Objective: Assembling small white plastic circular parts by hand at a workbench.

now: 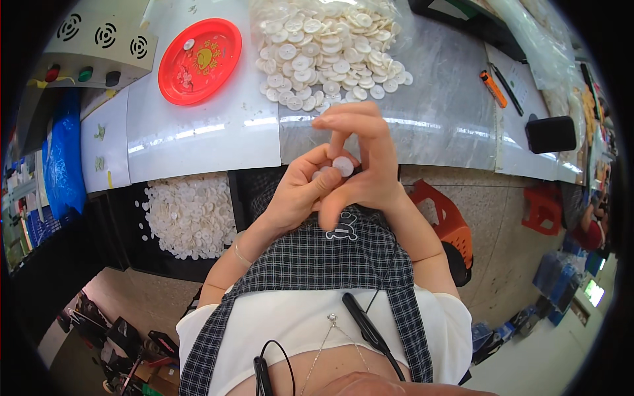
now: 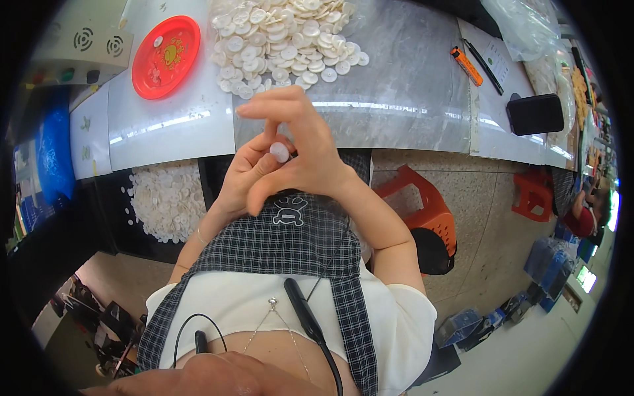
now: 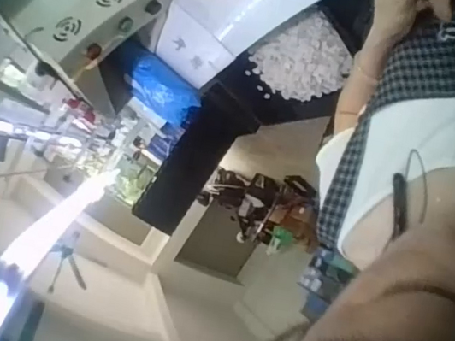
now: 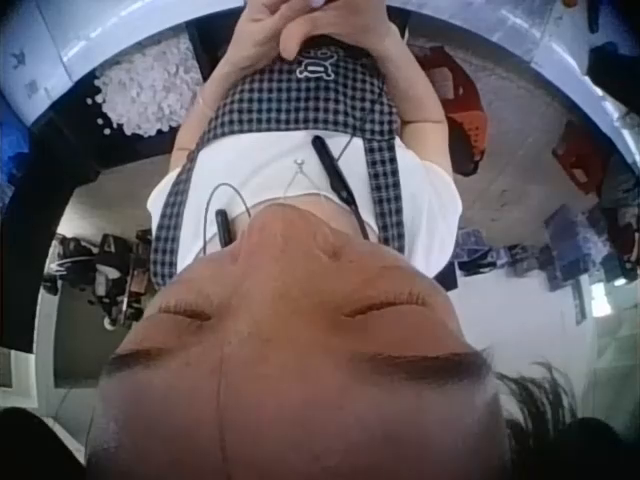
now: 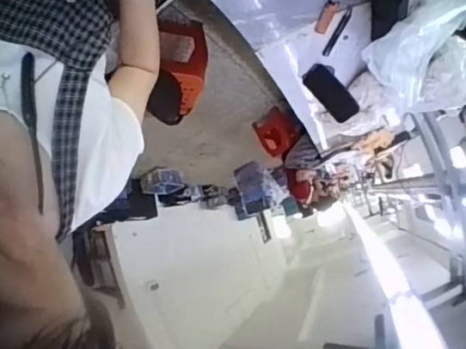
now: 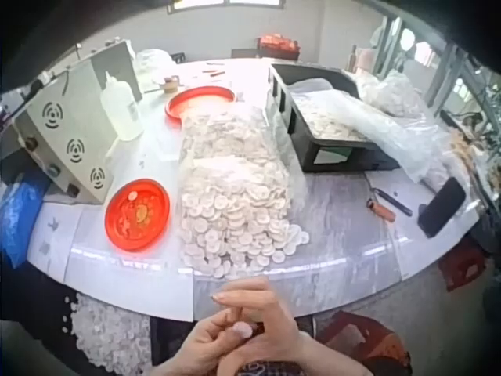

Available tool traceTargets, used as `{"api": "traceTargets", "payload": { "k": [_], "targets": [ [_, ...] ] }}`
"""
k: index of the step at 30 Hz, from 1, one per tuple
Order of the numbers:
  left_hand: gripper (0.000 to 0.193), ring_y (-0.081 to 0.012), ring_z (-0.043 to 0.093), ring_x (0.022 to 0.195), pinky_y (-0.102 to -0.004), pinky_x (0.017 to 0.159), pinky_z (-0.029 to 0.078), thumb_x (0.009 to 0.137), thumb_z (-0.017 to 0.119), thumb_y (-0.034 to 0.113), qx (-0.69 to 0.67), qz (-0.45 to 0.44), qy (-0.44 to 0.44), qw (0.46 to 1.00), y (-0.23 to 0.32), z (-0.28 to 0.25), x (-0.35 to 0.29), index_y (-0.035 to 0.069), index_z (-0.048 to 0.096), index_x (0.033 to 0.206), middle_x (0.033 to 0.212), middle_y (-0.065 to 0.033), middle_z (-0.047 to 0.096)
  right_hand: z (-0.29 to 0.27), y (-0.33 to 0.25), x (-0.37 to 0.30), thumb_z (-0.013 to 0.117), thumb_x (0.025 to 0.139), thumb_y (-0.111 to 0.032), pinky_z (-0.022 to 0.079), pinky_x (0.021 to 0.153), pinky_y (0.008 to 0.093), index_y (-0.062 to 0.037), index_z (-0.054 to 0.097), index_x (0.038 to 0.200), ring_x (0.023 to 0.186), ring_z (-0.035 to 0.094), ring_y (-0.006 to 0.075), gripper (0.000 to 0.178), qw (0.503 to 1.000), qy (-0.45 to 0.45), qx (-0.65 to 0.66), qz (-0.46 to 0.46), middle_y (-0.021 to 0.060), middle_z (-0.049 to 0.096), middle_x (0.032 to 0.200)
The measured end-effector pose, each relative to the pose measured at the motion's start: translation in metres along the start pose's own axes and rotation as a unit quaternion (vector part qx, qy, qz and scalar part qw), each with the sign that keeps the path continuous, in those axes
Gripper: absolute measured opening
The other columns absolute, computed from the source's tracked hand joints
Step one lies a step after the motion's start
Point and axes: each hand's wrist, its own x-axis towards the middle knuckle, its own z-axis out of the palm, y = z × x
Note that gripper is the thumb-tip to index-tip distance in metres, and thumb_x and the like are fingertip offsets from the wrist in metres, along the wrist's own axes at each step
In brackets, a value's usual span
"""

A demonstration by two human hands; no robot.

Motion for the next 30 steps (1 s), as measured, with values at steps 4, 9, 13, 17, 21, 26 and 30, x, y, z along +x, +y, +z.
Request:
{"api": "traceTargets", "payload": {
  "k": [4, 9, 13, 17, 21, 26, 30],
  "targets": [
    [0.032, 0.0002, 0.038, 0.051, -0.0159, 0.044, 0.028, 0.093, 0.066, 0.03, 0.066, 0.095, 0.009, 0.993, 0.0, -0.013, -0.006, 0.003, 0.056, 0.106, 0.066, 0.0055, 0.048, -0.017, 0.006, 0.005, 0.082, 0.073, -0.032, 0.047, 0.074, 0.0295, -0.0029, 0.057, 0.117, 0.081, 0.055, 0.0151, 0.058, 0.995, 0.026, -0.004, 0.095, 0.0105, 0.063, 0.104],
    [0.038, -0.0013, 0.038, 0.05, -0.0168, 0.042, 0.027, 0.088, 0.071, 0.033, 0.024, 0.13, 0.023, 0.991, 0.002, -0.025, -0.009, 0.002, 0.055, 0.102, 0.071, 0.0034, 0.05, -0.016, 0.013, -0.002, 0.073, 0.075, -0.006, 0.049, 0.075, 0.0333, -0.0078, 0.069, 0.094, 0.085, 0.06, 0.023, 0.019, 0.938, -0.036, -0.336, 0.079, 0.0055, 0.066, 0.09],
    [0.041, -0.0014, 0.038, 0.05, -0.017, 0.042, 0.026, 0.085, 0.073, 0.034, 0.031, 0.147, 0.032, 0.988, 0.007, -0.025, -0.009, 0.001, 0.055, 0.102, 0.075, 0.0025, 0.05, -0.021, 0.016, -0.011, 0.074, 0.075, -0.004, 0.05, 0.07, 0.031, -0.0073, 0.069, 0.095, 0.081, 0.061, 0.0213, 0.021, 0.936, -0.05, -0.342, 0.062, 0.0054, 0.065, 0.089],
    [0.042, -0.0013, 0.038, 0.051, -0.0172, 0.041, 0.026, 0.083, 0.075, 0.033, 0.045, 0.167, 0.045, 0.984, 0.009, -0.026, -0.01, 0.0, 0.056, 0.101, 0.08, 0.002, 0.05, -0.018, 0.01, -0.015, 0.075, 0.075, -0.003, 0.052, 0.069, 0.0297, -0.0059, 0.069, 0.094, 0.078, 0.061, 0.0187, 0.02, 0.946, -0.002, -0.307, 0.102, 0.0049, 0.064, 0.087],
    [0.042, -0.0011, 0.038, 0.052, -0.0171, 0.041, 0.025, 0.082, 0.076, 0.032, 0.06, 0.181, 0.057, 0.98, 0.009, -0.026, -0.01, 0.0, 0.056, 0.1, 0.081, 0.0022, 0.049, -0.021, 0.011, -0.014, 0.076, 0.075, -0.002, 0.052, 0.068, 0.0296, -0.0049, 0.069, 0.093, 0.081, 0.06, 0.0175, 0.019, 0.94, 0.051, -0.297, 0.162, 0.0045, 0.063, 0.087],
    [0.041, -0.0009, 0.038, 0.052, -0.0172, 0.041, 0.026, 0.082, 0.077, 0.032, 0.063, 0.19, 0.062, 0.978, 0.01, -0.022, -0.009, 0.001, 0.055, 0.098, 0.08, 0.0026, 0.049, -0.024, 0.016, -0.016, 0.077, 0.073, -0.005, 0.05, 0.07, 0.0318, -0.0061, 0.069, 0.091, 0.083, 0.06, 0.0203, 0.02, 0.924, 0.01, -0.373, 0.084, 0.0035, 0.065, 0.09],
    [0.038, -0.0025, 0.04, 0.052, -0.0175, 0.041, 0.029, 0.085, 0.075, 0.027, 0.048, 0.201, 0.035, 0.978, 0.008, -0.028, -0.007, 0.002, 0.052, 0.103, 0.085, -0.0001, 0.051, -0.024, 0.015, -0.015, 0.079, 0.071, -0.006, 0.048, 0.071, 0.0317, -0.0077, 0.07, 0.088, 0.083, 0.059, 0.0205, 0.02, 0.929, 0.031, -0.362, 0.062, 0.0023, 0.066, 0.09]
  ]
}}
